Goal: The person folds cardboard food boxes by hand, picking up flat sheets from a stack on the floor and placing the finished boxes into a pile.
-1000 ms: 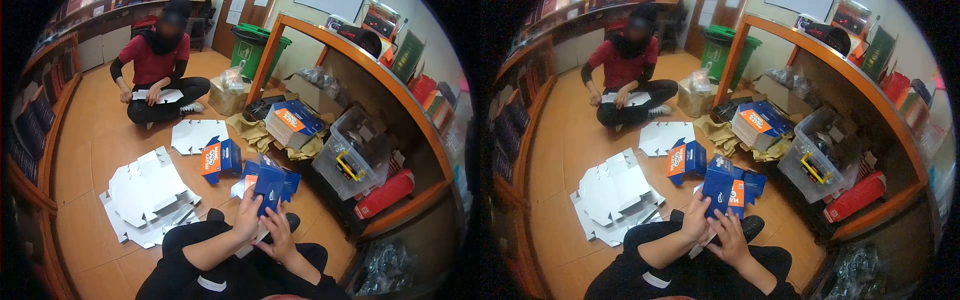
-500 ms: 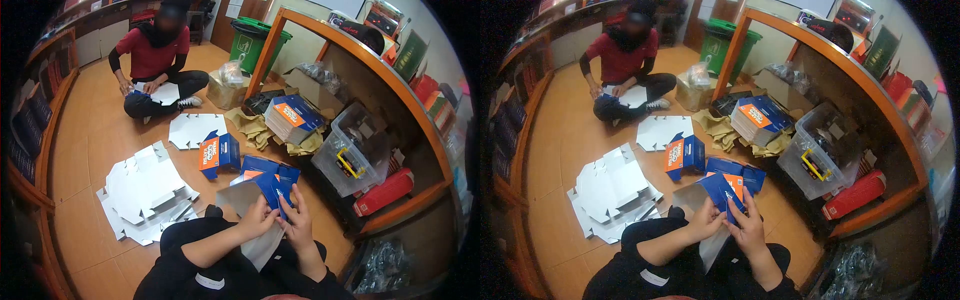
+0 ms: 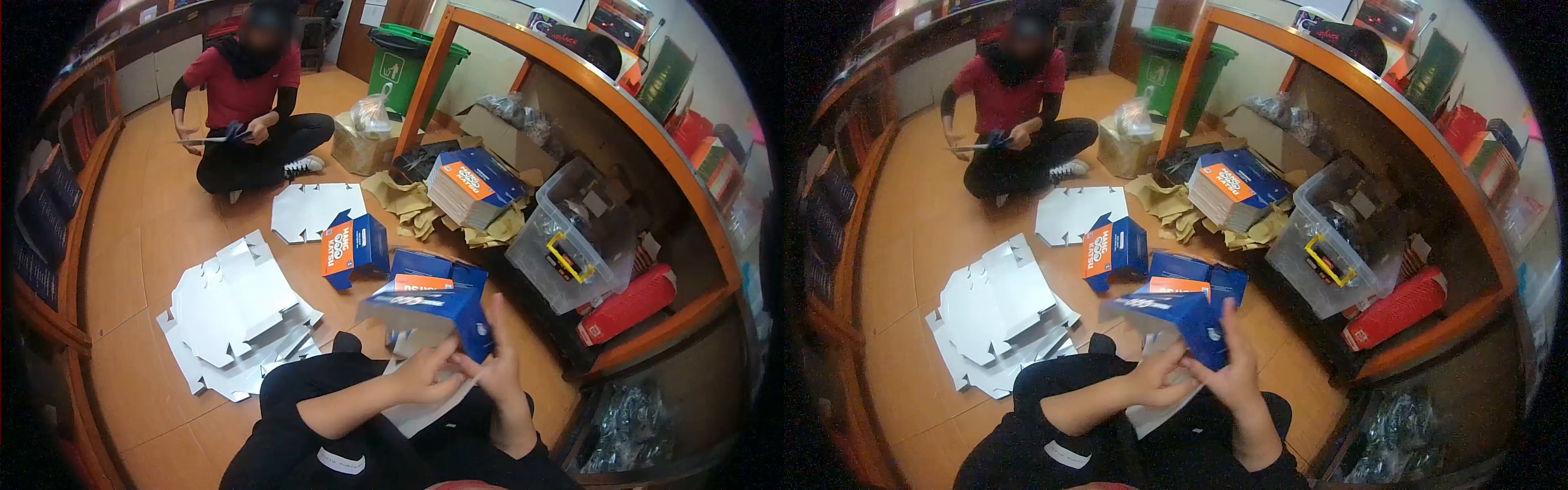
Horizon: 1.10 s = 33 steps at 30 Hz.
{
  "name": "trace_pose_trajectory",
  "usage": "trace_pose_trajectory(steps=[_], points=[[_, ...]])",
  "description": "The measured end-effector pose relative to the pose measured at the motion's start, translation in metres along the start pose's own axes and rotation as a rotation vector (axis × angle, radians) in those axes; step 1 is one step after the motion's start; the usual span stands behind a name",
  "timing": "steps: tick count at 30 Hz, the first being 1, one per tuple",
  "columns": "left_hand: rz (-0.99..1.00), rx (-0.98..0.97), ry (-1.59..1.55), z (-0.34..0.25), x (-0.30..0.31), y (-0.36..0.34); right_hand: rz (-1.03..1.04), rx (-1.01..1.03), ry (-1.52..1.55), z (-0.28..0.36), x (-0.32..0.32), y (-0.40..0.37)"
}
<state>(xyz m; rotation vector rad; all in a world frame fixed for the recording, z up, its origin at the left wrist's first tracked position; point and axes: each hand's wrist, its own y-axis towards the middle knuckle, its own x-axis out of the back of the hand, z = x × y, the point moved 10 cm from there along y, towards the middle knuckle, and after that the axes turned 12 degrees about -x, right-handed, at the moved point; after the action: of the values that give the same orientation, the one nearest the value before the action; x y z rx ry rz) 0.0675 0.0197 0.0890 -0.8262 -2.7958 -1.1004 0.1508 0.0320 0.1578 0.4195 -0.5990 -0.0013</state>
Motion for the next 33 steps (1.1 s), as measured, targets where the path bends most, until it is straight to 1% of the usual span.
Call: trace_pose_trajectory(steps=[3,4,5,7,8,9,10,11,12,13,14,16,17,19,20,23,24,26,27,29,30,33], points=[[-0.654,0.049,-0.963,0.010,0.035,0.002,-0.150,0.038,-0.040,0.002,0.030,-0.008],[-0.663,-0.016,-1.069,0.013,0.050,0.005,-0.169,0.162,-0.066,0.011,0.035,-0.014],[-0.670,-0.083,-1.177,0.016,0.072,0.007,-0.109,0.259,-0.102,0.019,0.028,-0.017],[-0.833,0.209,-1.502,0.043,0.088,-0.001,0.016,0.451,-0.171,0.035,0.011,-0.029],[-0.898,0.220,-1.296,0.054,0.106,-0.011,0.119,0.413,-0.172,0.033,-0.002,-0.032],[-0.955,0.227,-1.087,0.057,0.122,-0.016,0.146,0.385,-0.145,0.031,-0.004,-0.033],[-0.948,0.177,-1.073,0.052,0.125,-0.014,0.174,0.359,-0.117,0.028,-0.006,-0.033],[-0.875,0.134,-1.011,0.041,0.125,-0.008,0.201,0.333,-0.089,0.026,-0.007,-0.032],[-0.802,0.092,-0.947,0.030,0.123,-0.001,0.132,0.350,-0.080,0.028,0.001,-0.030],[-0.729,0.054,-0.884,0.018,0.119,0.004,0.058,0.314,-0.097,0.025,0.008,-0.025],[-0.636,0.097,-0.808,0.010,0.105,0.006,-0.016,0.275,-0.115,0.021,0.015,-0.021],[-0.353,0.210,-0.788,0.006,0.063,0.005,-0.164,0.192,-0.153,0.014,0.031,-0.013],[-0.212,0.261,-0.774,0.004,0.044,0.004,-0.066,0.171,-0.231,0.011,0.023,-0.008],[0.033,0.247,-0.921,-0.019,0.013,0.005,0.132,0.132,-0.391,0.002,0.007,-0.001],[0.044,0.179,-0.890,-0.024,0.013,0.007,0.206,0.034,-0.463,-0.008,-0.002,-0.003],[0.082,-0.038,-0.567,-0.022,0.022,0.011,0.116,0.003,-0.321,-0.019,0.005,-0.004],[0.068,-0.092,-0.466,-0.028,0.026,0.014,0.063,0.016,-0.247,-0.016,0.007,-0.003],[0.044,-0.197,-0.267,-0.043,0.030,0.019,0.094,-0.025,-0.151,-0.013,0.004,-0.005],[-0.022,-0.200,-0.273,-0.044,0.033,0.018,0.107,-0.046,-0.103,-0.012,0.004,-0.005],[-0.154,-0.209,-0.281,-0.044,0.039,0.013,-0.011,-0.088,-0.158,-0.015,0.016,-0.003],[-0.181,-0.245,-0.208,-0.046,0.044,0.011,-0.069,-0.106,-0.184,-0.017,0.023,-0.002],[-0.178,-0.281,0.048,-0.054,0.051,0.010,-0.073,-0.125,-0.473,-0.013,0.028,0.004]])
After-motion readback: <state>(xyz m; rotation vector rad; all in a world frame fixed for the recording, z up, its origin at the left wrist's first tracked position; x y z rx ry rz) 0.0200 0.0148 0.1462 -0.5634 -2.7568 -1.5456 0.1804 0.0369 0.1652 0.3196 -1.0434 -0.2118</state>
